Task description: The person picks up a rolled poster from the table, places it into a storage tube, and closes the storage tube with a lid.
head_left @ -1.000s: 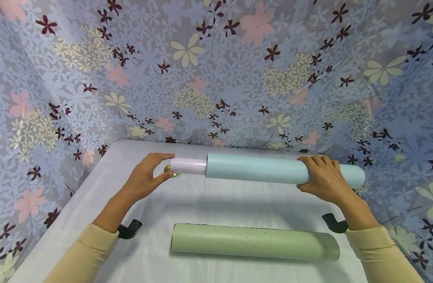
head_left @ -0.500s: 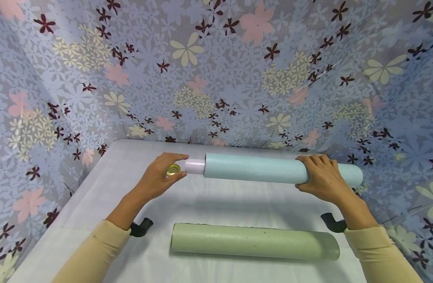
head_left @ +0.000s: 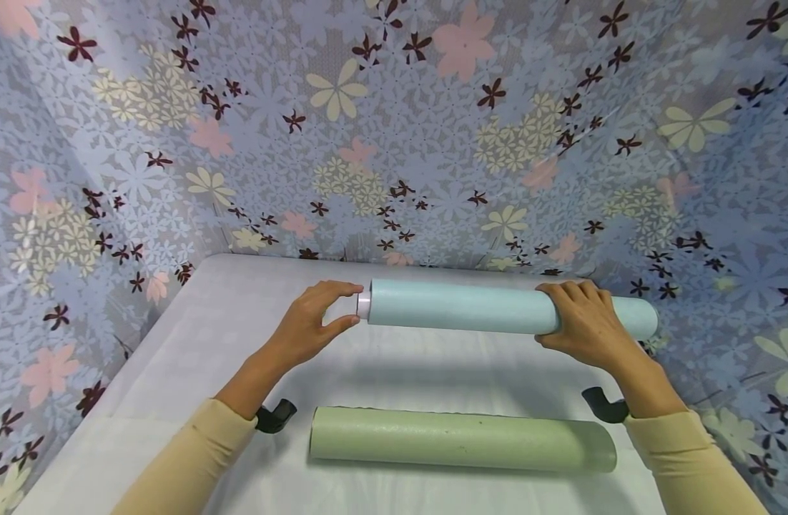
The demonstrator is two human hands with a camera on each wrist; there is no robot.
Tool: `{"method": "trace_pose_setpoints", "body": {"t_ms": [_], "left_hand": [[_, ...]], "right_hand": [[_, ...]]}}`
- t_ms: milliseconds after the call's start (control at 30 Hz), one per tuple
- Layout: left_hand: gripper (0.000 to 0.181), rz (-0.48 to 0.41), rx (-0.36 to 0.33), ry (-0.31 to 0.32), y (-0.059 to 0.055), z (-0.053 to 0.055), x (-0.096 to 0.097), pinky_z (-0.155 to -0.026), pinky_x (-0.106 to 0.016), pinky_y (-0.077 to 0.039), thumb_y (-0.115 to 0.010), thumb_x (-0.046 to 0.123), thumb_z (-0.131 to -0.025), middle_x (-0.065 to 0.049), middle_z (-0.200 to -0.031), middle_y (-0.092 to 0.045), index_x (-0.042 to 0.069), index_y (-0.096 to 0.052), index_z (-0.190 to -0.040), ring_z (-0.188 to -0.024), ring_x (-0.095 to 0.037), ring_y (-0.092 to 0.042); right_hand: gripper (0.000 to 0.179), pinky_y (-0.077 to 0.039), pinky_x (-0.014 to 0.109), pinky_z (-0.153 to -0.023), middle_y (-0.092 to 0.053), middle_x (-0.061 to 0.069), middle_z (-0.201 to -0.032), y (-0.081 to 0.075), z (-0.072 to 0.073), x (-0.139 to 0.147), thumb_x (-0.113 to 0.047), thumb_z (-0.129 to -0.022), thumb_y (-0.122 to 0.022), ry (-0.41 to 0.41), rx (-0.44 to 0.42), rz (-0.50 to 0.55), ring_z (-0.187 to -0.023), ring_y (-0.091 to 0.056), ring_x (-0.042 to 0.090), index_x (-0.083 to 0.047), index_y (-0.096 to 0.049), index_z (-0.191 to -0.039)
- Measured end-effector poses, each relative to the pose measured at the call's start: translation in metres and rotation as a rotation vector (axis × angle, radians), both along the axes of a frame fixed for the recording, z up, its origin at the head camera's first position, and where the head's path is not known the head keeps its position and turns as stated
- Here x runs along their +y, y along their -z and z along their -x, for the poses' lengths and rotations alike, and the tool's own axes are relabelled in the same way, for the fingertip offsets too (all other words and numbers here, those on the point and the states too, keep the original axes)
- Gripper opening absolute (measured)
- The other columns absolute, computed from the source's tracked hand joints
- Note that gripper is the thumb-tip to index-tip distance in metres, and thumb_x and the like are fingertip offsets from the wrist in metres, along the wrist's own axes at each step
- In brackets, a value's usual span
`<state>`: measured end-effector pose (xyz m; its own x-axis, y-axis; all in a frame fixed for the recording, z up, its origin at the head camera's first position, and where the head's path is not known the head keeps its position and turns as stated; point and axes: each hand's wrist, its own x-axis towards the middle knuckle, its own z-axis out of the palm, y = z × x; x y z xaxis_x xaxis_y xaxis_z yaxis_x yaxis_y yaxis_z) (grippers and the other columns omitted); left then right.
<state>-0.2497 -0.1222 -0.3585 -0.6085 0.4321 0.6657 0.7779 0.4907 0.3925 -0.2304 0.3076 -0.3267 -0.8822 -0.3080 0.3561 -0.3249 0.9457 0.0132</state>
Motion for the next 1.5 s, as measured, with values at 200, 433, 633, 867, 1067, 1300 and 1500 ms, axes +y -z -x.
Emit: {"method": "trace_pose_setpoints", "body": {"t_ms": [200, 433, 633, 867, 1067, 1300, 1500], "left_hand": [[0.048, -0.018, 0.023, 0.021, -0.001, 0.000, 0.007, -0.093, -0.046, -0.050, -0.075, 0.014, -0.079, -0.007, -0.118, -0.065, 0.010, -0.059, -0.125, -0.105, -0.022, -0.062], [0.047, -0.003, 0.022, 0.000, -0.003, -0.001, 0.013, -0.090, -0.044, -0.051, -0.075, 0.015, -0.079, -0.007, -0.117, -0.066, 0.010, -0.059, -0.123, -0.103, -0.021, -0.063], [0.046, 0.010, 0.010, -0.003, -0.003, -0.001, 0.016, -0.089, -0.045, -0.050, -0.074, 0.014, -0.080, -0.008, -0.117, -0.065, 0.007, -0.059, -0.123, -0.108, -0.023, -0.062], [0.044, 0.009, 0.005, 0.014, -0.002, 0.000, 0.019, -0.090, -0.045, -0.049, -0.074, 0.012, -0.079, -0.007, -0.117, -0.065, 0.006, -0.060, -0.120, -0.110, -0.023, -0.061], [0.044, 0.015, -0.005, 0.013, -0.001, 0.000, 0.021, -0.090, -0.045, -0.049, -0.074, 0.013, -0.080, -0.007, -0.118, -0.065, 0.007, -0.060, -0.121, -0.111, -0.023, -0.061], [0.045, -0.007, 0.021, 0.017, -0.001, 0.000, 0.018, -0.092, -0.046, -0.049, -0.074, 0.013, -0.080, -0.009, -0.119, -0.064, 0.006, -0.060, -0.122, -0.110, -0.024, -0.061], [0.044, -0.029, 0.036, -0.027, -0.005, 0.004, 0.006, -0.094, -0.045, -0.049, -0.074, 0.017, -0.080, -0.008, -0.115, -0.066, 0.009, -0.061, -0.121, -0.104, -0.023, -0.062]], "right_hand": [[0.079, -0.031, 0.061, -0.087, -0.055, 0.023, -0.121, 0.001, 0.000, 0.001, -0.029, -0.061, -0.084, -0.002, 0.003, 0.005, -0.111, -0.043, 0.045, -0.010, -0.047, -0.129], [0.079, -0.032, 0.060, -0.086, -0.056, 0.022, -0.119, 0.002, -0.001, 0.001, -0.028, -0.060, -0.085, -0.008, 0.013, 0.004, -0.111, -0.044, 0.044, -0.010, -0.048, -0.128], [0.078, -0.033, 0.059, -0.084, -0.056, 0.021, -0.118, 0.003, 0.000, 0.002, -0.029, -0.061, -0.085, -0.026, 0.029, 0.003, -0.109, -0.044, 0.044, -0.011, -0.048, -0.127], [0.078, -0.033, 0.058, -0.083, -0.057, 0.021, -0.118, 0.002, -0.001, 0.002, -0.027, -0.060, -0.085, -0.033, 0.037, 0.001, -0.109, -0.045, 0.043, -0.011, -0.049, -0.127], [0.078, -0.034, 0.058, -0.081, -0.057, 0.021, -0.116, 0.003, -0.001, 0.004, -0.028, -0.059, -0.085, -0.036, 0.042, -0.004, -0.107, -0.046, 0.043, -0.011, -0.049, -0.127], [0.080, -0.034, 0.059, -0.083, -0.057, 0.022, -0.118, 0.001, -0.003, 0.004, -0.028, -0.059, -0.086, -0.021, 0.034, 0.001, -0.108, -0.046, 0.044, -0.011, -0.049, -0.128], [0.082, -0.033, 0.061, -0.084, -0.056, 0.023, -0.118, -0.001, -0.004, 0.006, -0.027, -0.058, -0.087, -0.015, 0.045, 0.003, -0.110, -0.045, 0.046, -0.011, -0.048, -0.128]]}}
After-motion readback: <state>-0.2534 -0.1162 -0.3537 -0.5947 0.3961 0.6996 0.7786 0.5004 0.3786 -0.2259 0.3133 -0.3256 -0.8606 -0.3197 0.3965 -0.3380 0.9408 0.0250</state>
